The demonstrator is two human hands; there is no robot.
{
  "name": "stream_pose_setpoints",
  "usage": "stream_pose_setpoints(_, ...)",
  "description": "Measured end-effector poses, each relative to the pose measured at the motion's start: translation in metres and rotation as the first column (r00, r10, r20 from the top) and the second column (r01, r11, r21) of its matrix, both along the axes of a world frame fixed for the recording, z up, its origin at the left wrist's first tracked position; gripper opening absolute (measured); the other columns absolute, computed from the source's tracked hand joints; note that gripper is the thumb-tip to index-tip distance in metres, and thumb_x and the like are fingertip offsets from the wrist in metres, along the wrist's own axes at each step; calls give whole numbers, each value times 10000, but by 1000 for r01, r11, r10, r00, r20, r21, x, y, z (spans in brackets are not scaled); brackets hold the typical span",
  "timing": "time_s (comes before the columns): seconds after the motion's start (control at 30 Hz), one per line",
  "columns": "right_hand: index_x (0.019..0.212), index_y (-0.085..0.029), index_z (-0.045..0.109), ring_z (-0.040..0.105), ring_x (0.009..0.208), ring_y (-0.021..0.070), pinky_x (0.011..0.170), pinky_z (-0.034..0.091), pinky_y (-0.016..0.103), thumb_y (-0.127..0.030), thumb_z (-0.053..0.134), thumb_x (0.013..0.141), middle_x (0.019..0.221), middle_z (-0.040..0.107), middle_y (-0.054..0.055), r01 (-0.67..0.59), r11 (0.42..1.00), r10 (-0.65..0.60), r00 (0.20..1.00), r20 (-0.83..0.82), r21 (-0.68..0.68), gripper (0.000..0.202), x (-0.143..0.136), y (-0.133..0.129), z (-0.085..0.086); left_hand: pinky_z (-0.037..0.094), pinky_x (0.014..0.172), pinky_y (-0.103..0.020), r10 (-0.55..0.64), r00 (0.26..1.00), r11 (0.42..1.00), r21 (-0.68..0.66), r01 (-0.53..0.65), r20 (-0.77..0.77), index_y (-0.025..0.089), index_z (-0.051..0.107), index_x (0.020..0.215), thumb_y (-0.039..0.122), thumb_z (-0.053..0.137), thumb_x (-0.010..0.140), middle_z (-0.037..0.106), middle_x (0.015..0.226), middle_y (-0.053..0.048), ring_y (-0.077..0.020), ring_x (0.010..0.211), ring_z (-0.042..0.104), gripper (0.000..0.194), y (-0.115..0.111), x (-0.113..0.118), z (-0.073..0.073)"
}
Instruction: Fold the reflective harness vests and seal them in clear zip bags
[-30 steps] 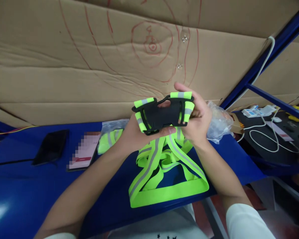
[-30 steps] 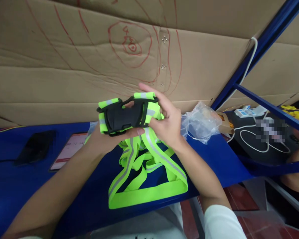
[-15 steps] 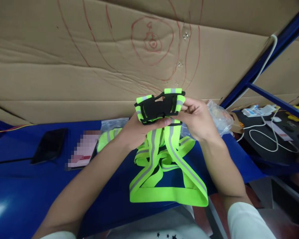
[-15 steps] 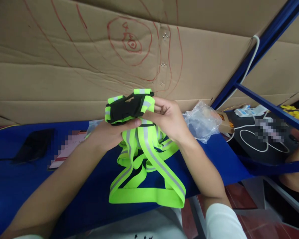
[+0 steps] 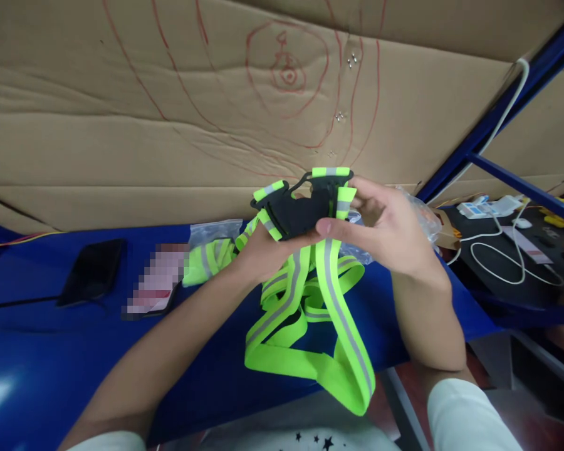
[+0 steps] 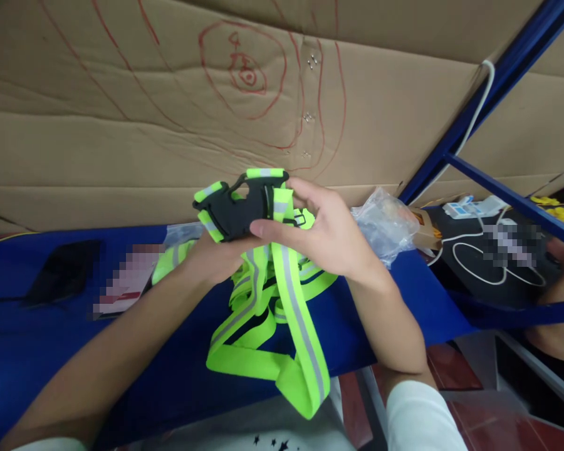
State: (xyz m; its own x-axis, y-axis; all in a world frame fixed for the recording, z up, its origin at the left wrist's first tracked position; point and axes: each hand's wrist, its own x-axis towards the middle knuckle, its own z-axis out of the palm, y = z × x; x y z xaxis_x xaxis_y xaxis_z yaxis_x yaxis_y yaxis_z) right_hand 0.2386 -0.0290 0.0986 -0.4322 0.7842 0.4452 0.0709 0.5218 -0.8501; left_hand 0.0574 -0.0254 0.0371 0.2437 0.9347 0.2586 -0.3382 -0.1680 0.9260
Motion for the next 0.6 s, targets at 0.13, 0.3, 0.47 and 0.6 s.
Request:
stream_pose_setpoints(0.13,1232,-252,737,753,1039,224,945,647,402,-368,848,825,1121,768,11,83,996,-81,995,-60,30,438,-1,-1,-3,531,1127,-450,-214,974,972,-83,220,79,282,736,1144,253,944,692,794,1131,39,-237,1177,709,499,-6,3,7)
stream_pose_setpoints(0.3,1288,-351,730,757,938,186,863,666,337,-256,849,835,1165,758,-23,111,983,-103,993,-56,149,478,3,-1,-6,571,1071,-482,-206,974,962,-162,219,92,222,759,1085,271,950,700,801,1172,-29,-284,1169,741,432,-8,4,6)
stream_pose_setpoints(0.47,1272,-384,725,762,1019,217,892,677,346,-248,853,844,1230,741,-22,194,953,-163,976,-145,232,467,-3,-4,-10,618,1009,-480,-384,902,886,-196,420,195,198,775,1078,298,946,708,824,1073,-64,-315,1058,789,420,-9,9,2)
stream_pose_setpoints(0.6,1239,-366,715,709,1223,268,1071,623,440,-285,792,908,1317,717,-8,197,922,-176,980,-92,334,349,-3,-10,-5,644,901,-355,-495,836,810,-223,543,236,204,786,1019,262,947,721,827,971,-37,-238,932,806,344,-10,1,2)
